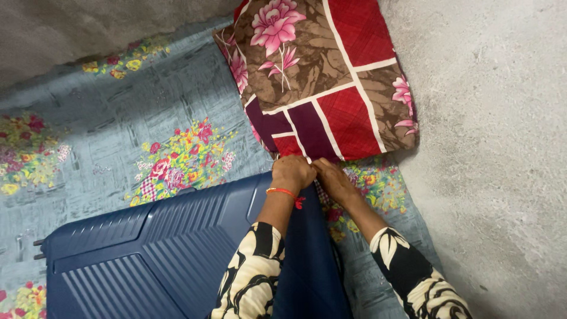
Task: The person folds a blue embroidered garment by hand on a bed, places it into a suitcase with other folded clothes, fastens the internal elastic buckle straps, closes the suitcase lid, and zips it shut.
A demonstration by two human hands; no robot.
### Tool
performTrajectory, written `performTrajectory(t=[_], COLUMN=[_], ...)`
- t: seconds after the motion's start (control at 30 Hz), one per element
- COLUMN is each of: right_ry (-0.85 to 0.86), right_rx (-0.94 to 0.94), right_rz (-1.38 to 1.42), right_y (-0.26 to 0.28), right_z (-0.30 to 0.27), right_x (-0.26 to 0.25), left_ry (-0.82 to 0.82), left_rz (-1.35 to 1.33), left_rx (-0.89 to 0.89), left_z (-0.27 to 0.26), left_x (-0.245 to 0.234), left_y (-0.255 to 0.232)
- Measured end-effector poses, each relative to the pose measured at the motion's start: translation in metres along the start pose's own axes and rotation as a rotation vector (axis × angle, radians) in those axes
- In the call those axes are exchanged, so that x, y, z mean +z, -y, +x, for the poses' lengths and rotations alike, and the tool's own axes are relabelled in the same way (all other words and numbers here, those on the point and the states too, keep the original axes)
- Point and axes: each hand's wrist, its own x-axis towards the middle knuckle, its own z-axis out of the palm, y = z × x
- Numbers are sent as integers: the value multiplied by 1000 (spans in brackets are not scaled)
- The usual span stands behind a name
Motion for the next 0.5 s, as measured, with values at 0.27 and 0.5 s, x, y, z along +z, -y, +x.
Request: performTrajectory(t=[0.27,0.5], right_ry=[-146,-62], right_rx=[-21,414], right_rz=[-40,200], right_y=[1,41], right_z=[-21,-18], right_x=[13,-5], left_ry=[-56,-42], left_rz=[-39,28], left_rx=[15,20], left_z=[2,-6], left_x=[7,8], left_y=[2,-2])
